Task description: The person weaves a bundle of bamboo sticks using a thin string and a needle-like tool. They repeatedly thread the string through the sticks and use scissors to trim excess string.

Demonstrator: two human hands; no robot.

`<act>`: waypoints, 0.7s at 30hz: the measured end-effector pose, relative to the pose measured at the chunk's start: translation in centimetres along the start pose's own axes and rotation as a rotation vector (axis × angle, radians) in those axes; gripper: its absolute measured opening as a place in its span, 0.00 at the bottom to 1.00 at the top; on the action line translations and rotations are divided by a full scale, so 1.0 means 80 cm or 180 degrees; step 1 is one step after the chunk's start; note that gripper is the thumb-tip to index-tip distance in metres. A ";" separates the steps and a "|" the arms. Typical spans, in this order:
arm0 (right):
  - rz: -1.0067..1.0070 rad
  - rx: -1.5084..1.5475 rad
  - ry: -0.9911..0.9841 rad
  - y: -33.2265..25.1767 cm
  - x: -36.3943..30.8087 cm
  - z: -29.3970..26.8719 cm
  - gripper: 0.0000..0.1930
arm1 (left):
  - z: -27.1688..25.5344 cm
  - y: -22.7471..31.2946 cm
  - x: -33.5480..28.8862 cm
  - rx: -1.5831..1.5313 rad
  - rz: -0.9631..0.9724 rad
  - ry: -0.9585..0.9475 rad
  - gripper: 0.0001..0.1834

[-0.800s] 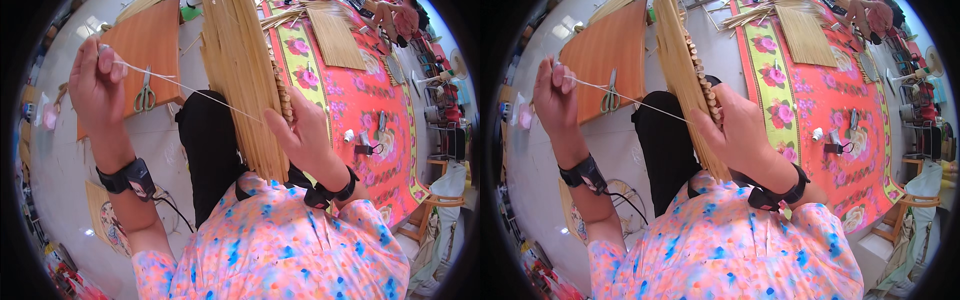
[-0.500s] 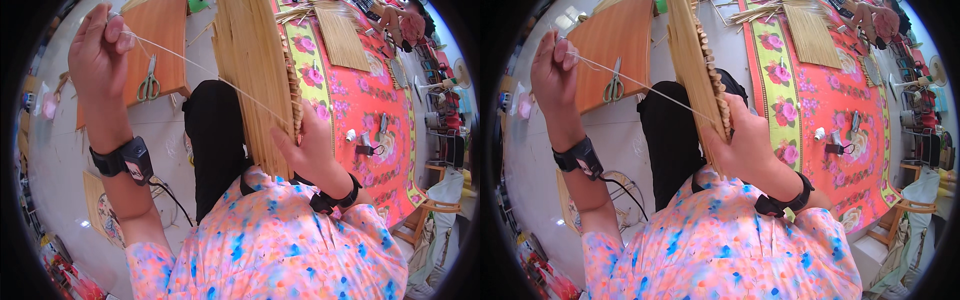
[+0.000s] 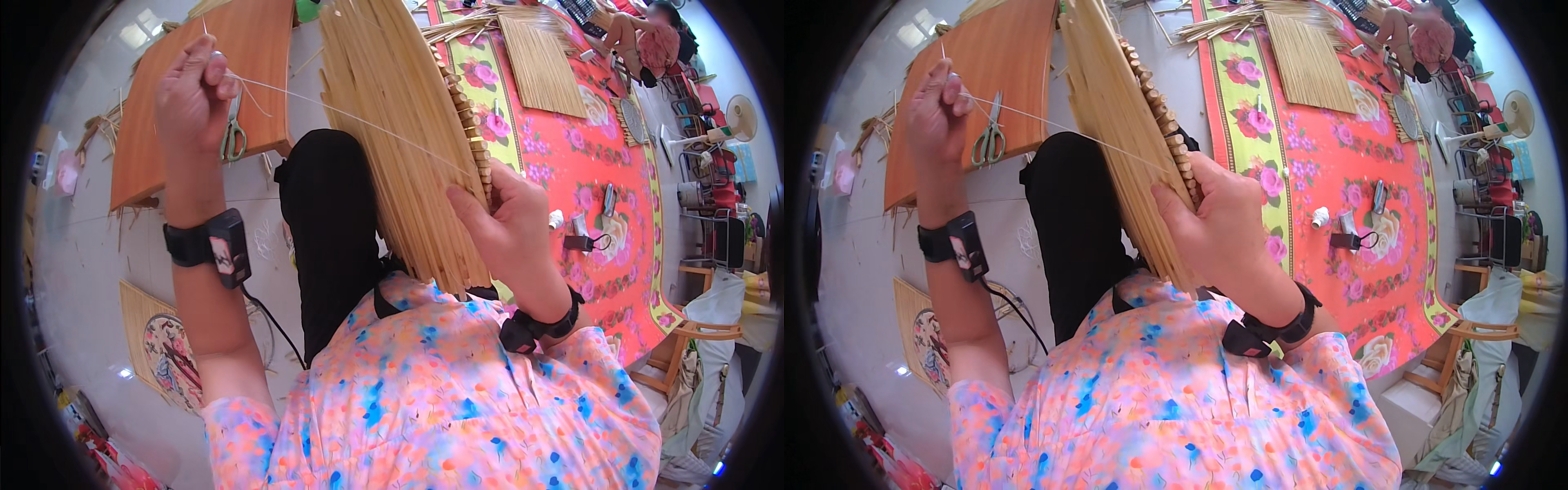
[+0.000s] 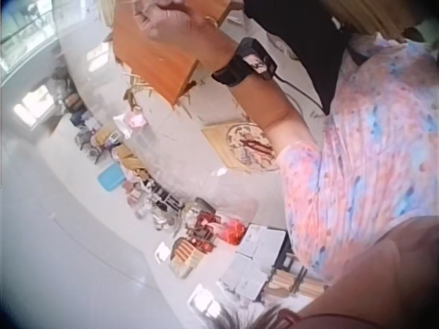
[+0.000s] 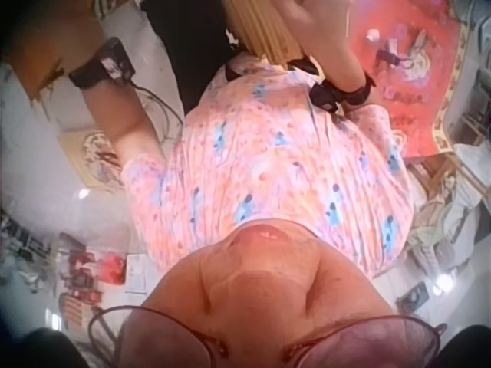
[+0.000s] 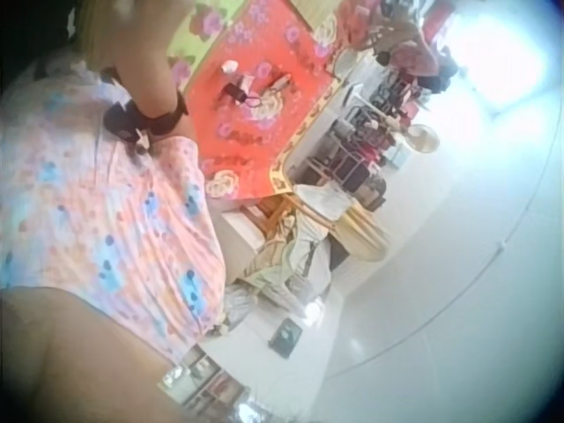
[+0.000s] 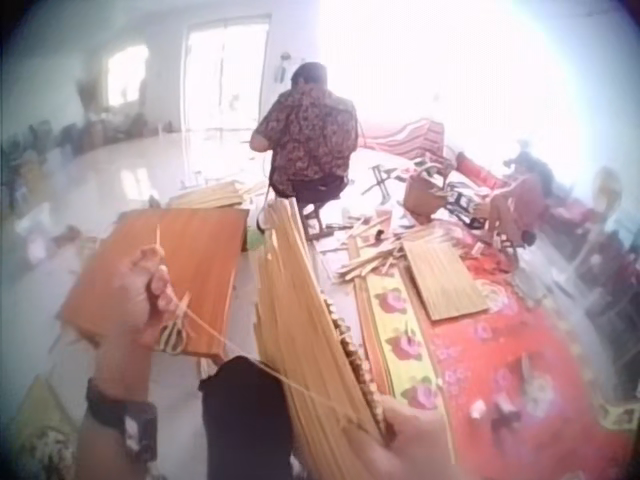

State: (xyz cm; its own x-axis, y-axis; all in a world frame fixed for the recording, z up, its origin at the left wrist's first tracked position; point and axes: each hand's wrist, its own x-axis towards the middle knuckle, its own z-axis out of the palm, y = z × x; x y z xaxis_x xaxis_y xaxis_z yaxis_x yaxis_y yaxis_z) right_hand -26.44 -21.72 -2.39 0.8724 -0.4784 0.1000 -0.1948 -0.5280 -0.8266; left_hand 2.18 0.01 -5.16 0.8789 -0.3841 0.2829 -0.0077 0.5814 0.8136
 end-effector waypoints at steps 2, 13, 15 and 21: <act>0.0126 0.0187 0.0026 0.001 0.003 0.003 0.08 | 0.004 -0.012 0.000 0.0112 0.0056 0.0188 0.08; 0.0150 0.0983 0.0072 0.032 -0.008 -0.004 0.12 | 0.149 -0.009 -0.125 0.2250 0.0363 -0.1228 0.06; 0.0234 0.1119 0.0016 0.028 -0.010 -0.006 0.13 | 0.153 -0.023 -0.132 0.2366 0.0460 -0.1476 0.05; 0.0301 0.1107 -0.0097 0.028 -0.015 -0.011 0.15 | 0.164 -0.034 -0.145 0.2699 0.0531 -0.1753 0.08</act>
State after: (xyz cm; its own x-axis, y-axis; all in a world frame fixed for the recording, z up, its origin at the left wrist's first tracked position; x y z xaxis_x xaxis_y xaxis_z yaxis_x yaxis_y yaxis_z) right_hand -28.33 -22.92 -3.87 0.8718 -0.4899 0.0019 -0.1156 -0.2094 -0.9710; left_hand -14.23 -6.54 -4.00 0.4964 -0.7451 0.4454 -0.6324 0.0411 0.7736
